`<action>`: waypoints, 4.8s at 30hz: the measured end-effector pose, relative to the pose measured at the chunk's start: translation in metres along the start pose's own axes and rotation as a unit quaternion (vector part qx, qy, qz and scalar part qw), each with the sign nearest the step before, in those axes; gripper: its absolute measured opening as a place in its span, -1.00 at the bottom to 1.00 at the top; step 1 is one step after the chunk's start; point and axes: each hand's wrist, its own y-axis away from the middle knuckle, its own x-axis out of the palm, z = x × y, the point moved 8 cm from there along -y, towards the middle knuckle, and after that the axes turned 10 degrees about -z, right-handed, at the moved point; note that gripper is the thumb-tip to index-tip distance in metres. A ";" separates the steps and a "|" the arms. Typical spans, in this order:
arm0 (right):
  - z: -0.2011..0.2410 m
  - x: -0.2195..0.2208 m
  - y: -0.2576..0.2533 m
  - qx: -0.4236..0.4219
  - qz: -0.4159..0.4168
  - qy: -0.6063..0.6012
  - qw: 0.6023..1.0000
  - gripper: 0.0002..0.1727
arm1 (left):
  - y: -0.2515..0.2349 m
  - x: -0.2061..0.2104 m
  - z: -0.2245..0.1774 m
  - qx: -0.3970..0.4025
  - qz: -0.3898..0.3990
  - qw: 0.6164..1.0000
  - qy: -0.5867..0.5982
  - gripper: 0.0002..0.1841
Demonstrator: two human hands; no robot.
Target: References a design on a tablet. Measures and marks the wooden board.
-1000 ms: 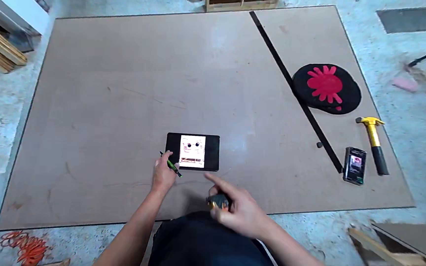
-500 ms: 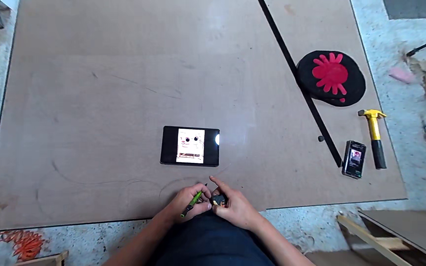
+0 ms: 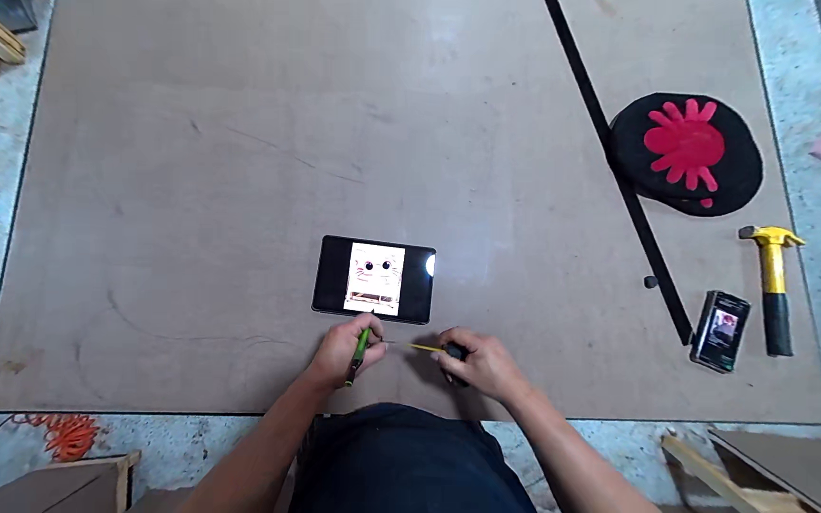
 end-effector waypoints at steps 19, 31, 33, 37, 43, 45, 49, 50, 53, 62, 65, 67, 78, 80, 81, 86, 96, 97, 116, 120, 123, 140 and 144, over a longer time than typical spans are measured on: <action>-0.071 0.009 -0.109 -0.103 -0.080 0.131 0.983 -0.70 | -0.010 -0.089 0.163 -0.069 -0.425 0.845 -0.318 -0.41; -0.068 0.016 -0.111 -0.110 -0.114 0.135 0.978 -0.73 | -0.012 -0.092 0.163 -0.067 -0.411 0.848 -0.328 -0.43; -0.069 0.017 -0.110 -0.116 -0.112 0.135 0.978 -0.71 | -0.013 -0.091 0.163 -0.058 -0.412 0.847 -0.330 -0.43; -0.067 0.016 -0.110 -0.126 -0.114 0.125 0.977 -0.69 | -0.010 -0.096 0.157 -0.074 -0.430 0.861 -0.261 -0.46; -0.071 0.013 -0.110 -0.116 -0.115 0.114 0.980 -0.69 | -0.067 -0.029 0.029 0.136 -0.279 0.922 -0.233 -0.57; -0.071 0.013 -0.110 -0.115 -0.116 0.106 0.981 -0.69 | -0.095 0.003 0.002 0.221 -0.193 0.923 -0.250 -0.68; -0.072 0.009 -0.110 -0.119 -0.131 0.086 0.981 -0.71 | -0.125 0.031 -0.007 0.286 -0.098 0.912 -0.278 -0.79; -0.073 0.009 -0.109 -0.116 -0.133 0.080 0.981 -0.72 | -0.127 0.032 -0.006 0.293 -0.097 0.909 -0.282 -0.78; -0.074 0.007 -0.109 -0.101 -0.128 0.075 0.984 -0.74 | -0.129 0.031 -0.005 0.291 -0.108 0.905 -0.289 -0.76; -0.075 0.005 -0.102 -0.064 -0.130 0.113 0.983 -0.73 | -0.084 -0.047 0.051 0.075 -0.336 0.919 -0.192 -0.46; -0.074 0.009 -0.102 -0.074 -0.118 0.121 0.983 -0.72 | -0.050 -0.087 0.115 -0.010 -0.396 0.890 -0.226 -0.43; -0.072 0.012 -0.102 -0.077 -0.107 0.131 0.983 -0.72 | -0.033 -0.096 0.153 -0.039 -0.403 0.877 -0.259 -0.44; -0.072 0.014 -0.104 -0.068 -0.112 0.139 0.982 -0.72 | -0.034 -0.093 0.159 -0.042 -0.381 0.865 -0.325 -0.45; -0.072 0.013 -0.104 -0.065 -0.111 0.136 0.982 -0.72 | -0.034 -0.093 0.158 -0.039 -0.379 0.865 -0.326 -0.44; -0.072 0.013 -0.104 -0.065 -0.112 0.134 0.983 -0.72 | -0.034 -0.093 0.159 -0.037 -0.379 0.864 -0.329 -0.44; -0.072 0.014 -0.104 -0.067 -0.104 0.134 0.983 -0.71 | -0.034 -0.093 0.159 -0.033 -0.382 0.861 -0.335 -0.45; -0.072 0.014 -0.106 -0.066 -0.095 0.135 0.984 -0.71 | -0.034 -0.094 0.159 -0.028 -0.389 0.858 -0.335 -0.48; -0.072 0.014 -0.106 -0.066 -0.095 0.136 0.984 -0.71 | -0.035 -0.094 0.159 -0.028 -0.389 0.858 -0.333 -0.48; -0.072 0.015 -0.108 -0.064 -0.074 0.138 0.986 -0.71 | -0.034 -0.093 0.157 -0.038 -0.392 0.861 -0.323 -0.49; -0.072 0.015 -0.109 -0.064 -0.075 0.139 0.985 -0.72 | -0.034 -0.094 0.156 -0.038 -0.397 0.858 -0.322 -0.50; -0.071 0.014 -0.109 -0.065 -0.076 0.141 0.985 -0.71 | -0.034 -0.093 0.156 -0.036 -0.399 0.856 -0.325 -0.49; -0.075 0.012 -0.110 -0.052 -0.080 0.127 0.987 -0.73 | -0.034 -0.095 0.157 -0.022 -0.401 0.854 -0.331 -0.47; -0.080 -0.003 -0.097 0.030 -0.119 0.061 0.991 -0.74 | -0.030 -0.097 0.151 -0.028 -0.382 0.879 -0.283 -0.54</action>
